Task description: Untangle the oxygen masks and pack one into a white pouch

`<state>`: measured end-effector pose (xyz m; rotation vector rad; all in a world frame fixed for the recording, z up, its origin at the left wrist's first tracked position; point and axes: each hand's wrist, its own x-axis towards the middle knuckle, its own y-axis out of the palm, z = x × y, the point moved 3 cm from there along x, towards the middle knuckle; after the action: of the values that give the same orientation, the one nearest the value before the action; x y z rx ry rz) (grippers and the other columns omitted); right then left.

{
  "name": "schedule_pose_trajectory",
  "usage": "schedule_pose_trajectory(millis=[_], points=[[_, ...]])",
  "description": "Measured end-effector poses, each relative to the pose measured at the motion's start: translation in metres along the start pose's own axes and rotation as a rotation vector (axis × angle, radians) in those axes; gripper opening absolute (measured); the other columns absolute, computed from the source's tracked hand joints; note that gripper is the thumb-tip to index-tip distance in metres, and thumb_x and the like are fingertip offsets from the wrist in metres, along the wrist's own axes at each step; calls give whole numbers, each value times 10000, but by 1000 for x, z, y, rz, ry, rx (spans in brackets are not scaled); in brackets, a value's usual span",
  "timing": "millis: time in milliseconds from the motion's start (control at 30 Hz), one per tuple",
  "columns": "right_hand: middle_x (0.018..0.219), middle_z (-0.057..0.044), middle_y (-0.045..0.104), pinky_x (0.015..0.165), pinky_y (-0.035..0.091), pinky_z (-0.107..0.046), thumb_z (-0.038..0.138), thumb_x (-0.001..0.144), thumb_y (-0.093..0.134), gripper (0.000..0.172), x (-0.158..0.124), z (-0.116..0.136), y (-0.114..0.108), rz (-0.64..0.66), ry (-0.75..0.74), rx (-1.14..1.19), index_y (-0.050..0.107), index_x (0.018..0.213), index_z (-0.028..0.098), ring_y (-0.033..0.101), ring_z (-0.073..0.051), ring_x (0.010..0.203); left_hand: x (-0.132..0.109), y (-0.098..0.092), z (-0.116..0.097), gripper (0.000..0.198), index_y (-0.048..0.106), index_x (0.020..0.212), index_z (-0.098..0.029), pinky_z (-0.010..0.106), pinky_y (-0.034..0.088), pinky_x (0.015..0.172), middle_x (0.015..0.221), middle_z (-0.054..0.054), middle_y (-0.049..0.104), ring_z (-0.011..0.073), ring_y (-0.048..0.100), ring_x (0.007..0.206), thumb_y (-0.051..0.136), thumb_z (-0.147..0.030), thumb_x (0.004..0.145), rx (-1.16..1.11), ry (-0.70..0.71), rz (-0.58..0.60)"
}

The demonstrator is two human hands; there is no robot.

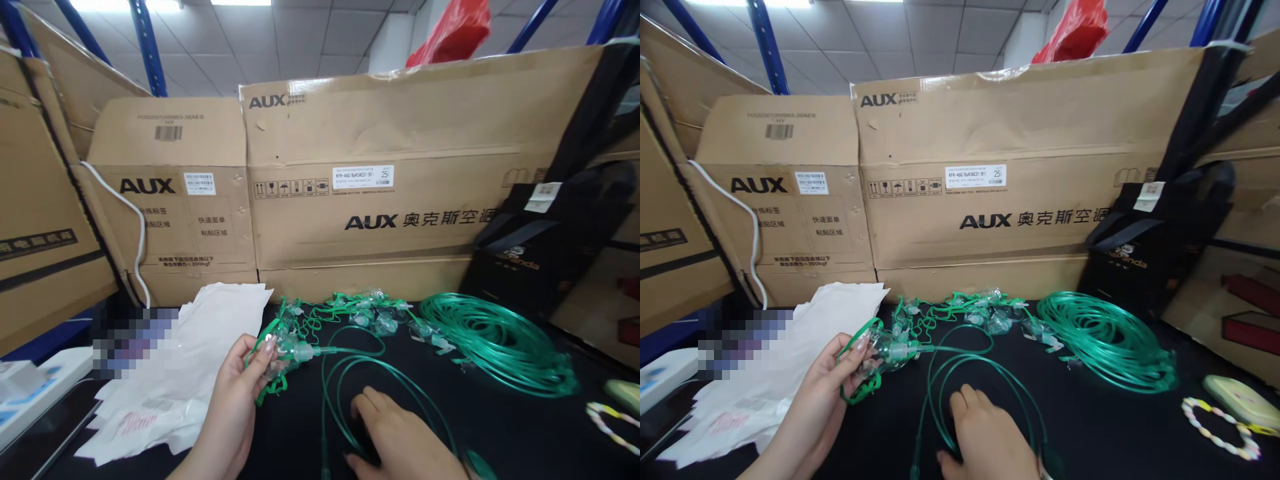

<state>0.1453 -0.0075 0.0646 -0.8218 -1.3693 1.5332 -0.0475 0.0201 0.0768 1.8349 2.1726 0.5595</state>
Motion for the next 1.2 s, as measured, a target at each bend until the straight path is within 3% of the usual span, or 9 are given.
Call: schedule_pose_trajectory(millis=[233,300,467,533,667,733,900,1067,1200], points=[[798,-102,673,603,442,-320,15,644,424,314,3,-4,2,197,44,-12,547,902,146,647,-289,752,0,2,6,282,542,633,-167,155,496,572,610,-47,611,69,551,554,791,-276,560,-65,-83,-24],[717,-55,646,567,431,-285,24,667,412,363,4,-8,1,99,38,109,488,997,155,640,-240,680,-1,2,9,264,543,618,-165,177,518,612,639,-34,622,79,573,585,789,-248,568,-98,-123,-22],[698,-5,527,534,423,-241,126,803,359,459,9,-29,-12,-476,70,315,230,1243,142,557,-156,568,-1,2,13,135,590,637,-152,201,534,694,645,-12,620,89,602,626,724,-139,651,-203,-175,1],[684,2,501,531,422,-244,140,800,384,472,13,-38,-15,-535,57,296,253,1253,136,524,-148,546,-1,1,14,113,602,648,-151,184,534,664,638,-10,618,87,604,616,697,-92,668,-223,-180,-8],[722,-46,528,625,427,-295,153,778,478,94,23,-42,-18,-481,11,82,569,784,173,530,-192,691,-1,1,16,110,600,650,-154,175,526,648,650,-7,621,94,610,644,672,-82,691,-210,-190,8],[776,-74,555,689,417,-315,173,800,489,204,27,-38,-16,-467,4,-7,547,605,171,535,-214,775,0,1,19,118,592,650,-159,170,518,643,662,-12,629,87,602,637,689,-98,679,-183,-188,5],[699,-65,653,590,414,-260,302,876,419,314,39,-19,3,-192,137,-15,594,646,179,630,-197,673,3,-3,23,188,594,680,-169,126,460,545,607,-34,630,69,556,567,760,-219,610,-94,-157,21],[742,-146,695,584,432,-315,556,752,509,430,55,6,13,-108,216,1,609,815,143,661,-300,718,5,-7,24,238,590,642,-174,152,448,594,620,-37,649,90,560,612,787,-281,562,-39,-119,18],[798,-174,695,611,447,-350,500,660,615,463,62,15,15,-39,257,74,585,900,105,657,-334,758,9,-7,23,257,593,590,-164,159,428,585,583,-39,636,92,541,587,801,-303,530,-11,-95,21]])
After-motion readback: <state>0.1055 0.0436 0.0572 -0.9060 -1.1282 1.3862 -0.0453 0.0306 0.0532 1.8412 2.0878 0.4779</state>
